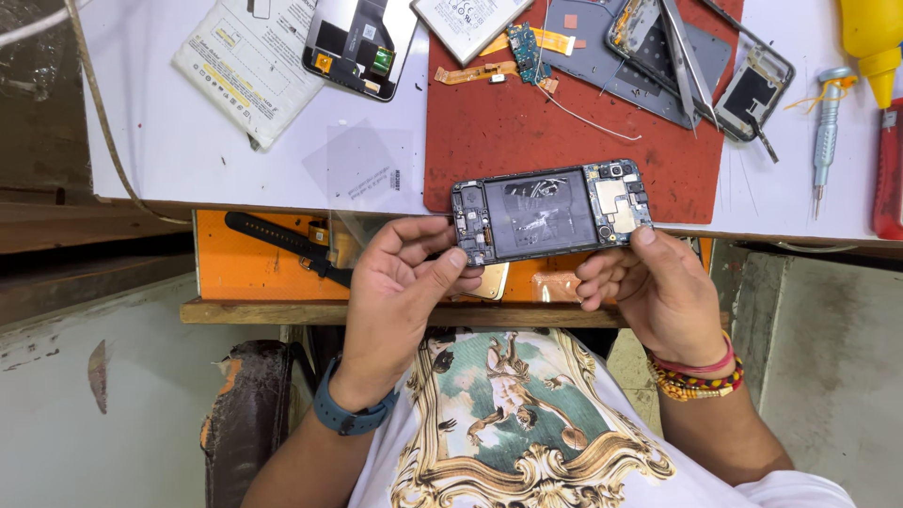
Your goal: The person handles a mobile phone chassis and circuit board. The person fits the internal board into the phone frame and secures a thin wire along the edge by hand.
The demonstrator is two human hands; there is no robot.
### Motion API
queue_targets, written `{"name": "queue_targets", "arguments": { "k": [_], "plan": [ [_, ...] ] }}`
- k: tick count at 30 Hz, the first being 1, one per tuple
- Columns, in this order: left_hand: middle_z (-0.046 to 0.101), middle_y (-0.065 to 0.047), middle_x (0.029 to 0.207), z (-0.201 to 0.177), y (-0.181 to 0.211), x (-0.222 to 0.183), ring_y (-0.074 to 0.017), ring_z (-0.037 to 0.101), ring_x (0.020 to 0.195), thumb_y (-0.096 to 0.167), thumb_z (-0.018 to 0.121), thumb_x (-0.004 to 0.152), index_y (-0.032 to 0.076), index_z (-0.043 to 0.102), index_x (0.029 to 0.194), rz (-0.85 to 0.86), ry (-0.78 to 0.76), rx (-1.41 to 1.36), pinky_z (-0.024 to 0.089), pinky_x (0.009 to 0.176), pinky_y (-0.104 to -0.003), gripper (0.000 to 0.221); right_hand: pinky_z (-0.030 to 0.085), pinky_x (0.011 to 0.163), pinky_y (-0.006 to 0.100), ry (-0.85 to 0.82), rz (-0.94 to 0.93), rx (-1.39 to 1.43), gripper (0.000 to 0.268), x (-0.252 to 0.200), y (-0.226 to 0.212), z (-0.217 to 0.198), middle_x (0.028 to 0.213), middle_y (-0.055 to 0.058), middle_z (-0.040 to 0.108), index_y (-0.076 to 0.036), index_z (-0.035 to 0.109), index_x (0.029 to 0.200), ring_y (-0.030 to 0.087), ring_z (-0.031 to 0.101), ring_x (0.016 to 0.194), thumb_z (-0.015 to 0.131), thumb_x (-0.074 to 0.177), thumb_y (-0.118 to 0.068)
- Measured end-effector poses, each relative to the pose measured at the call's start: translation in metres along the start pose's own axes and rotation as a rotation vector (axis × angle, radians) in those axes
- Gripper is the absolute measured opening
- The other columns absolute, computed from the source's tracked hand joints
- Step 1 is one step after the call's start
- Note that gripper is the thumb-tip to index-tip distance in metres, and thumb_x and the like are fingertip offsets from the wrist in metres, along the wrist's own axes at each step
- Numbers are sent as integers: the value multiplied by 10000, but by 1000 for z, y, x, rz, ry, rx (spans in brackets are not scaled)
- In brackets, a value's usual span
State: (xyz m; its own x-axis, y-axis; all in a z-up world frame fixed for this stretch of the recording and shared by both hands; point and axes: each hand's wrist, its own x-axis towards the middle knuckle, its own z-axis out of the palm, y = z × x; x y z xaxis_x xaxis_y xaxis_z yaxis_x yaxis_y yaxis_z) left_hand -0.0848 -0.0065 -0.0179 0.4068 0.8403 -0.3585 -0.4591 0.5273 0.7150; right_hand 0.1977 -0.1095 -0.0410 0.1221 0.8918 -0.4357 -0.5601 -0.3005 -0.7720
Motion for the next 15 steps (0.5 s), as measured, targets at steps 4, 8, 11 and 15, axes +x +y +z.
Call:
{"name": "queue_targets", "arguments": {
  "k": [4, 8, 11, 15],
  "plan": [
    [696, -171, 1120, -1, -4, 4, -177, 734, 985, -72, 655, 955, -72, 561, 1202, 11, 9, 114, 634, 882, -317, 265, 605, 743, 425, -8, -52, 19, 440, 3, 7, 1, 1057, 285, 715, 104, 611, 1139, 315, 729, 831, 447, 1164, -303],
    [715, -145, 1065, 1, -10, 8, -140, 711, 930, -87, 687, 952, -72, 592, 1192, 65, 37, 140, 596, 818, -262, 259, 608, 728, 405, 40, -62, -4, 431, 6, 11, 5, 1070, 266, 721, 73, 609, 1153, 291, 728, 828, 436, 1130, -321],
    [742, -123, 1013, 5, -12, 10, -124, 723, 885, -76, 699, 938, -59, 611, 1152, 123, 97, 181, 598, 767, -245, 231, 605, 689, 385, 75, -70, -81, 447, 7, 14, 5, 1021, 253, 726, 67, 618, 1136, 280, 730, 791, 435, 1129, -341],
    [747, -86, 978, 11, -7, 9, -105, 731, 862, -54, 710, 935, -37, 623, 1113, 154, 159, 310, 608, 756, -234, 198, 605, 660, 370, 123, -85, -208, 474, 10, 17, 2, 930, 228, 730, 81, 645, 1100, 271, 728, 746, 450, 1134, -348]
  ]
}}
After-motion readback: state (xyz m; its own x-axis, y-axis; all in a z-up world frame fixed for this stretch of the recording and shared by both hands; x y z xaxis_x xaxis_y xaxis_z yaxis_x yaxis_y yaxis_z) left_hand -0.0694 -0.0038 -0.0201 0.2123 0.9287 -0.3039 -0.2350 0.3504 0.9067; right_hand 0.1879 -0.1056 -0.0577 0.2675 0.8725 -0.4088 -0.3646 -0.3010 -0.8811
